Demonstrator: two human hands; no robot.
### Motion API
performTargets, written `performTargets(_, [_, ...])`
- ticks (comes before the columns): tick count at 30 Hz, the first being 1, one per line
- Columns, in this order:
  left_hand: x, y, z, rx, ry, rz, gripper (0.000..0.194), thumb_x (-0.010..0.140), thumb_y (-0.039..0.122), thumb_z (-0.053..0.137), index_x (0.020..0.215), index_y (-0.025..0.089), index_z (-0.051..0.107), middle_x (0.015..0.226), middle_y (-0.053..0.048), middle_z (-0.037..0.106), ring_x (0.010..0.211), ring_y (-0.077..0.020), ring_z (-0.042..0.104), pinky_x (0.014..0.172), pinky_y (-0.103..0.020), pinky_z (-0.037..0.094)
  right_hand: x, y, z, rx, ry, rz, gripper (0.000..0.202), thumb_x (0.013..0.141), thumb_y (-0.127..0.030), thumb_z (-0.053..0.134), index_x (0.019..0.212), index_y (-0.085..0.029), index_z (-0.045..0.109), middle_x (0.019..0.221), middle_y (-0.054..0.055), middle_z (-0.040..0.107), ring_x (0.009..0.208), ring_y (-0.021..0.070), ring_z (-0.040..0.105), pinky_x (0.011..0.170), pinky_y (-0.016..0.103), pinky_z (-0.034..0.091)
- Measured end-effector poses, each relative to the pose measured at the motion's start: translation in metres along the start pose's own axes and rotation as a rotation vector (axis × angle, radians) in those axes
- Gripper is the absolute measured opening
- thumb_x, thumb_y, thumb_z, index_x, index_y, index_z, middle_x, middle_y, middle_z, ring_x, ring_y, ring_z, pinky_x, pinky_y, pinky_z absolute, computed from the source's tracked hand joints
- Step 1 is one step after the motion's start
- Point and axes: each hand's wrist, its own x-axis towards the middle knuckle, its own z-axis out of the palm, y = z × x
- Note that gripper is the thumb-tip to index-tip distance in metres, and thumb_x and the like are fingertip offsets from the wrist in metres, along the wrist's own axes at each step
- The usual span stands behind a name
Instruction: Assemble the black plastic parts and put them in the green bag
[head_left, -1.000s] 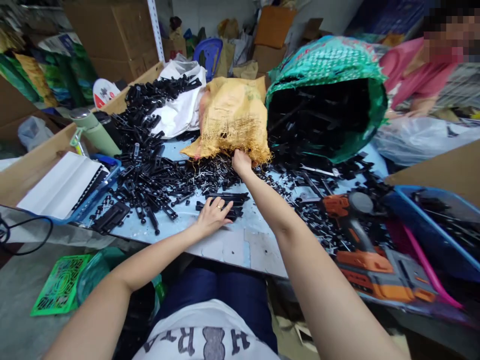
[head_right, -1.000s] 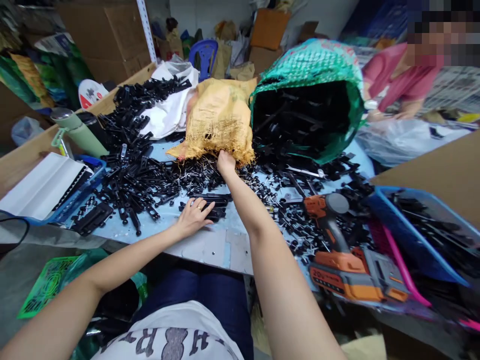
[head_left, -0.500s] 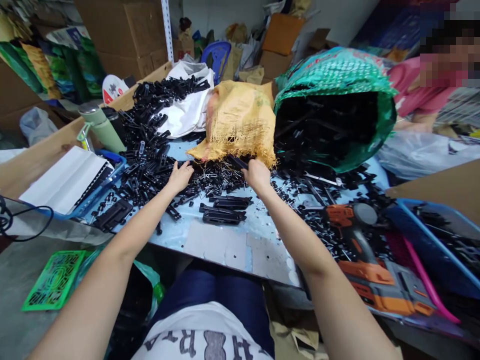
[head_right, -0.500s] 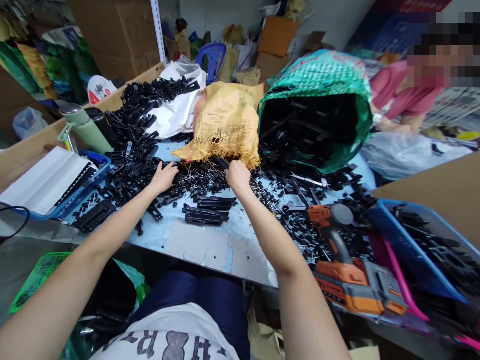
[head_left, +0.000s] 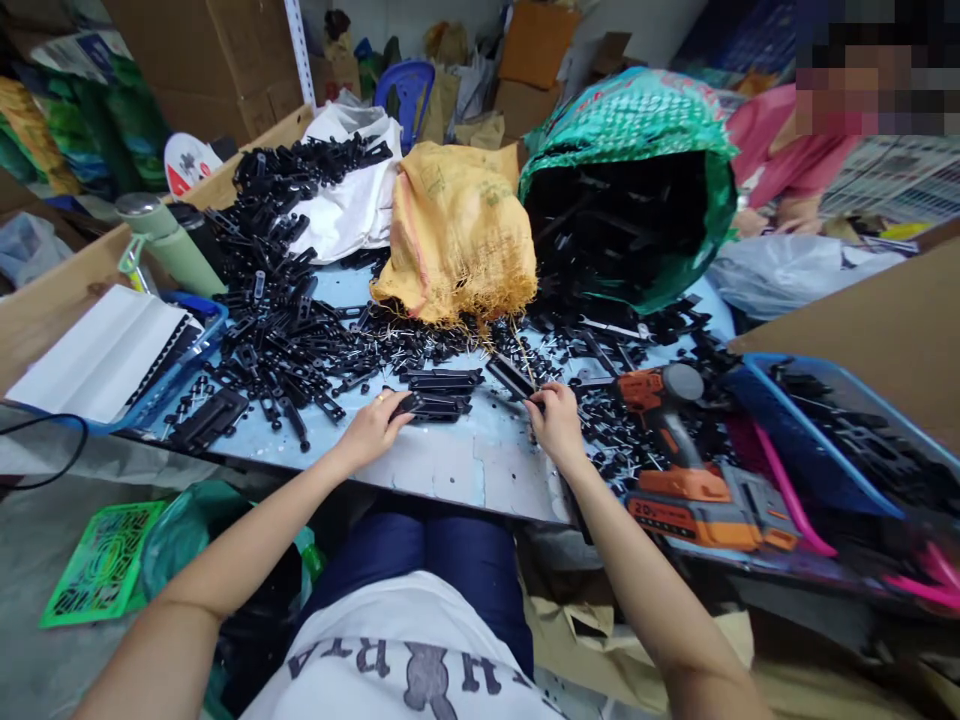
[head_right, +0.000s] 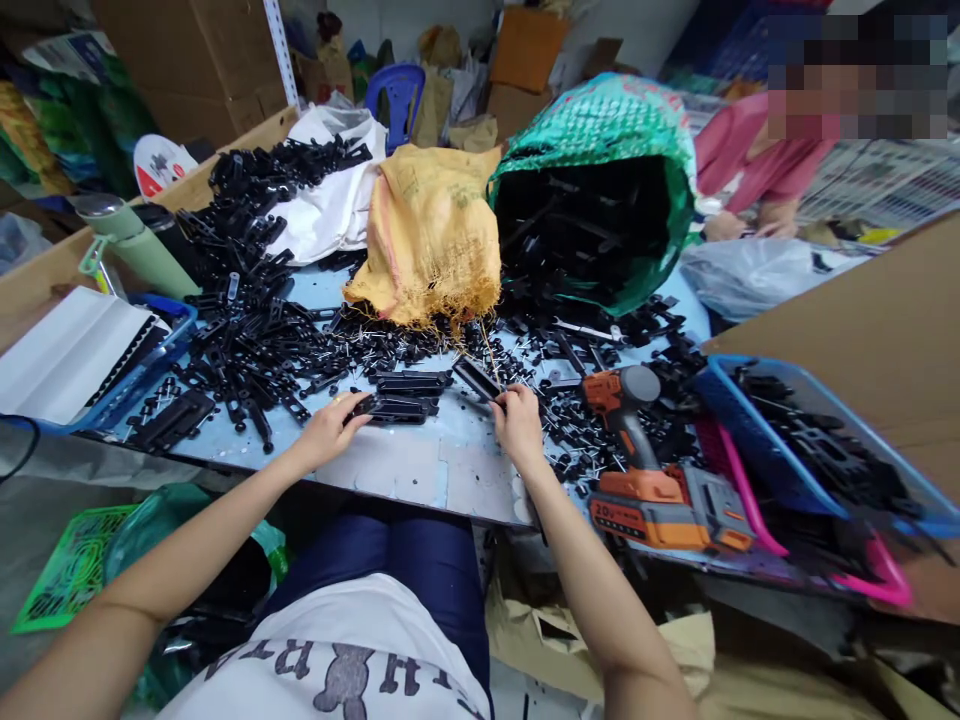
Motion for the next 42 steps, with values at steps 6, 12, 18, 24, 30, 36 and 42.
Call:
performTargets(6, [-0.024, 0.015, 0.022, 0.023, -0.142, -0.013, 0.034, 0.092, 0.027, 0.041, 0.123, 0.016, 0.048, 0.118, -0.011, 0.058, 0.108, -0.0222, 0.056, 0.092, -0.038, 0.046, 0.001, 0.006, 0.025, 0.048, -0.026, 0.024, 0.031, 0.091, -0.035, 0.033, 0.087, -0.015, 0.057, 0.103, 0.014, 0.061, 0.092, 0.0244, 0.051, 0.084, 0.04, 0.041])
performTargets(12, [-0.04, 0.022, 0.038, 0.131, -0.181, -0.009, 0.03, 0.091, 0.025, 0.042, 0.119, 0.017, 0.051, 0.105, -0.01, 0.061, 0.1, -0.0221, 0.057, 0.086, -0.037, 0.049, 0.022, -0.019, 0.027, -0.143, -0.092, -0.076, 0.03, 0.088, -0.037, 0.045, 0.104, -0.013, 0.056, 0.106, 0.013, 0.059, 0.096, 0.0256, 0.046, 0.084, 0.037, 0.039])
performTargets(18, [-0.044, 0.032, 0.042, 0.185, -0.202, 0.025, 0.028, 0.09, 0.023, 0.043, 0.116, 0.016, 0.051, 0.101, -0.01, 0.06, 0.096, -0.0219, 0.055, 0.083, -0.037, 0.049, 0.061, -0.046, 0.043, -0.241, -0.19, 0.037, 0.027, 0.087, -0.036, 0.049, 0.08, -0.013, 0.062, 0.107, 0.016, 0.057, 0.102, 0.0293, 0.046, 0.083, 0.041, 0.04])
performTargets(24, [-0.048, 0.028, 0.041, 0.177, -0.181, 0.036, 0.028, 0.09, 0.022, 0.043, 0.117, 0.016, 0.05, 0.1, -0.01, 0.06, 0.095, -0.022, 0.055, 0.082, -0.037, 0.049, 0.079, -0.052, 0.009, 0.351, 0.444, -0.073, 0.029, 0.089, -0.041, 0.043, 0.079, -0.016, 0.054, 0.119, 0.014, 0.053, 0.112, 0.0237, 0.049, 0.092, 0.042, 0.04])
performTargets(30, [-0.048, 0.024, 0.043, 0.125, -0.162, 0.02, 0.03, 0.091, 0.024, 0.041, 0.12, 0.017, 0.048, 0.101, -0.009, 0.059, 0.097, -0.0217, 0.055, 0.083, -0.036, 0.049, 0.08, -0.078, -0.084, 0.673, 1.123, -0.138, 0.022, 0.096, -0.036, 0.021, 0.105, -0.024, 0.037, 0.114, 0.007, 0.05, 0.1, 0.0171, 0.058, 0.086, 0.041, 0.048])
performTargets(36, [-0.038, 0.023, 0.046, 0.086, -0.14, -0.033, 0.031, 0.091, 0.025, 0.042, 0.12, 0.018, 0.048, 0.103, -0.009, 0.06, 0.097, -0.0209, 0.057, 0.085, -0.036, 0.049, 0.02, -0.079, -0.081, 0.22, 0.658, -0.366, 0.057, 0.081, -0.032, 0.062, 0.129, -0.022, 0.034, 0.105, 0.008, 0.051, 0.096, 0.0232, 0.054, 0.079, 0.039, 0.047])
performTargets(42, [-0.003, 0.011, 0.056, 0.18, -0.212, -0.016, 0.031, 0.09, 0.024, 0.044, 0.119, 0.014, 0.051, 0.106, -0.011, 0.06, 0.099, -0.0227, 0.057, 0.087, -0.036, 0.047, -0.068, -0.06, 0.002, -0.187, -0.119, -0.422, 0.034, 0.089, -0.028, 0.048, 0.119, -0.013, 0.054, 0.095, 0.014, 0.06, 0.086, 0.0238, 0.052, 0.075, 0.038, 0.046])
